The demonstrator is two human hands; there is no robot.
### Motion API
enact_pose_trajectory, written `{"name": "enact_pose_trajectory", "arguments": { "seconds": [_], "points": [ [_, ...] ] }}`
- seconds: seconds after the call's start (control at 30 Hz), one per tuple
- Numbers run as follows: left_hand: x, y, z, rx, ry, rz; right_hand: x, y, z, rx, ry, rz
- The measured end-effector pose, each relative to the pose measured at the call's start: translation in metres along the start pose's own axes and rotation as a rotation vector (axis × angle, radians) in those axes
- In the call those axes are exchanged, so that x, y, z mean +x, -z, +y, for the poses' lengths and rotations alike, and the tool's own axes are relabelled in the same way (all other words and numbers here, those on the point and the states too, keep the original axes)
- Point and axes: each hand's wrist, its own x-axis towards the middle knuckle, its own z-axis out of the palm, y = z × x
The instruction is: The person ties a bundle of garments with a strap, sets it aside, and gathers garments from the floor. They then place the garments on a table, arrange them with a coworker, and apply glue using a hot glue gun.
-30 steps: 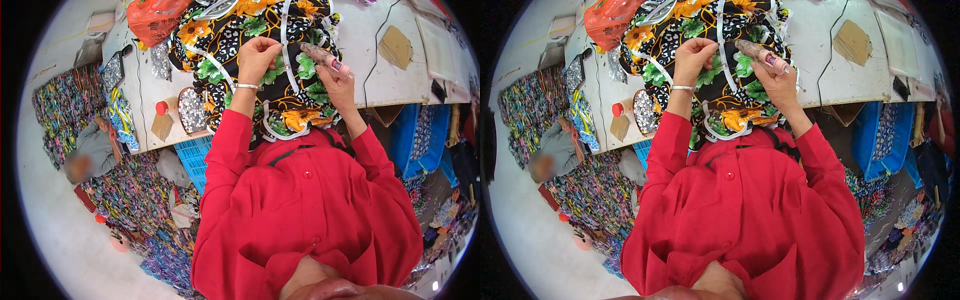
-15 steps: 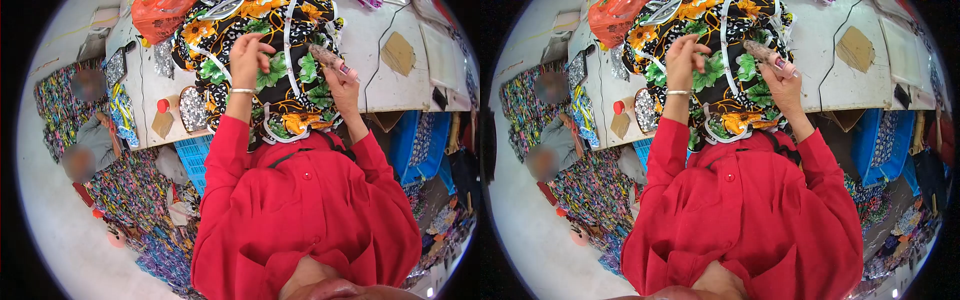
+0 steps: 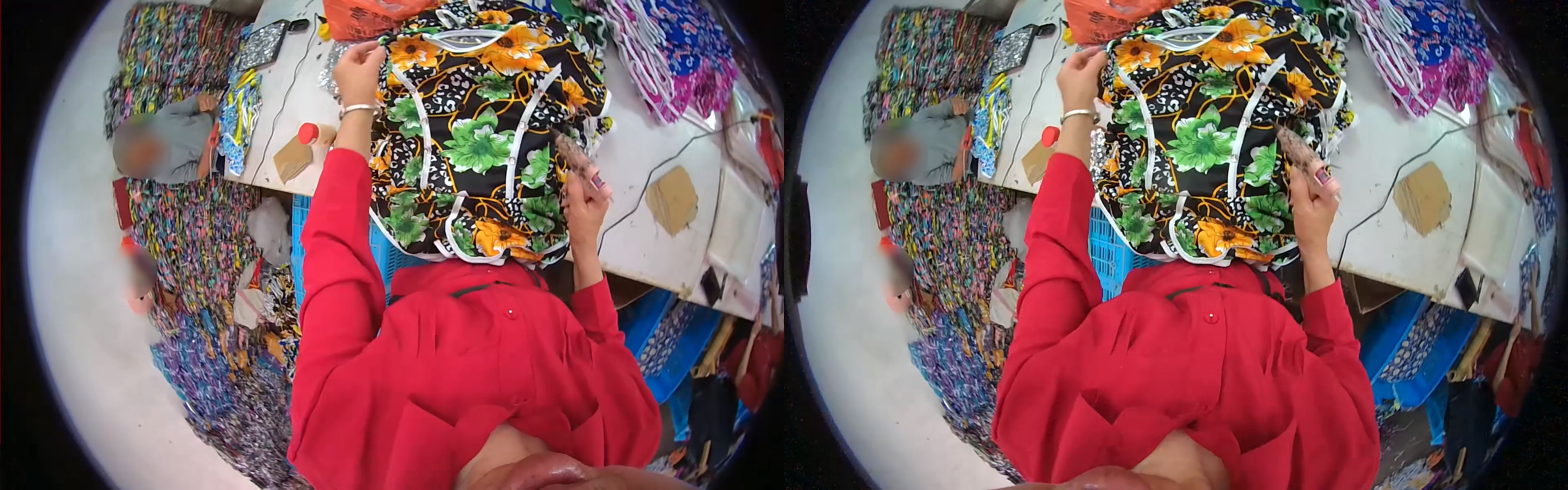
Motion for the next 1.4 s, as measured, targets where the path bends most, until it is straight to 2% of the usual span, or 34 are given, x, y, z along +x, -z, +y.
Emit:
{"name": "enact_pose_trajectory", "arguments": {
  "seconds": [0.03,0.07,0.13,0.17,0.27,0.3,0.37,0.43,0.57,0.7,0.8,0.87,0.93,1.0,1.07,1.13,1.2,1.27,1.33,1.37,1.4],
  "points": [
    [0.006,-0.006,-0.004,0.237,-0.194,0.021,0.001,0.001,0.0,-0.002,0.002,-0.012],
    [0.005,-0.011,0.005,0.237,-0.197,0.033,0.002,0.002,-0.001,-0.006,-0.002,-0.023],
    [0.003,-0.02,0.022,0.861,-0.676,0.116,0.0,0.004,-0.005,-0.005,-0.01,-0.024],
    [0.004,-0.021,0.023,0.857,-0.668,0.121,-0.001,0.006,-0.008,-0.006,-0.022,-0.015],
    [0.006,-0.025,0.023,0.878,-0.535,-0.039,-0.007,0.013,-0.015,-0.006,-0.04,0.015],
    [0.001,-0.021,0.022,0.872,-0.522,-0.042,-0.011,0.015,-0.017,0.005,-0.051,0.036],
    [-0.013,-0.007,0.042,0.65,-0.45,0.036,-0.017,0.017,-0.021,0.006,-0.06,0.055],
    [-0.034,0.019,0.064,0.541,-0.392,0.087,-0.023,0.018,-0.025,-0.008,0.029,0.074],
    [-0.1,0.12,0.092,0.433,-0.444,0.211,-0.042,-0.004,-0.048,-0.045,0.053,0.09],
    [-0.182,0.253,0.109,0.512,-0.354,0.354,-0.063,-0.045,-0.072,-0.06,0.088,0.004],
    [-0.233,0.338,0.078,0.512,-0.316,0.469,-0.079,-0.066,-0.073,-0.069,0.119,-0.012],
    [-0.27,0.391,0.036,0.186,0.023,0.621,-0.092,-0.08,-0.075,-0.081,0.092,-0.07],
    [-0.302,0.446,-0.026,0.593,0.05,0.693,-0.106,-0.097,-0.078,-0.088,0.09,-0.104],
    [-0.335,0.474,-0.068,0.811,0.199,0.699,-0.124,-0.112,-0.082,-0.136,0.125,-0.163],
    [-0.37,0.513,-0.148,0.973,0.312,0.713,-0.134,-0.118,-0.085,-0.161,0.148,-0.186],
    [-0.413,0.525,-0.202,1.127,0.585,0.732,-0.144,-0.123,-0.089,-0.161,0.16,-0.216],
    [-0.43,0.509,-0.203,1.0,0.944,0.783,-0.152,-0.125,-0.092,-0.16,0.169,-0.226],
    [-0.467,0.528,-0.286,0.985,0.889,0.845,-0.16,-0.124,-0.096,-0.171,0.168,-0.228],
    [-0.465,0.516,-0.301,0.681,0.993,0.525,-0.164,-0.12,-0.097,-0.181,0.174,-0.207],
    [-0.456,0.496,-0.294,0.674,0.974,0.506,-0.166,-0.116,-0.095,-0.208,0.171,-0.214],
    [-0.442,0.459,-0.283,0.347,0.915,0.542,-0.164,-0.11,-0.092,-0.235,0.173,-0.208]
  ]
}}
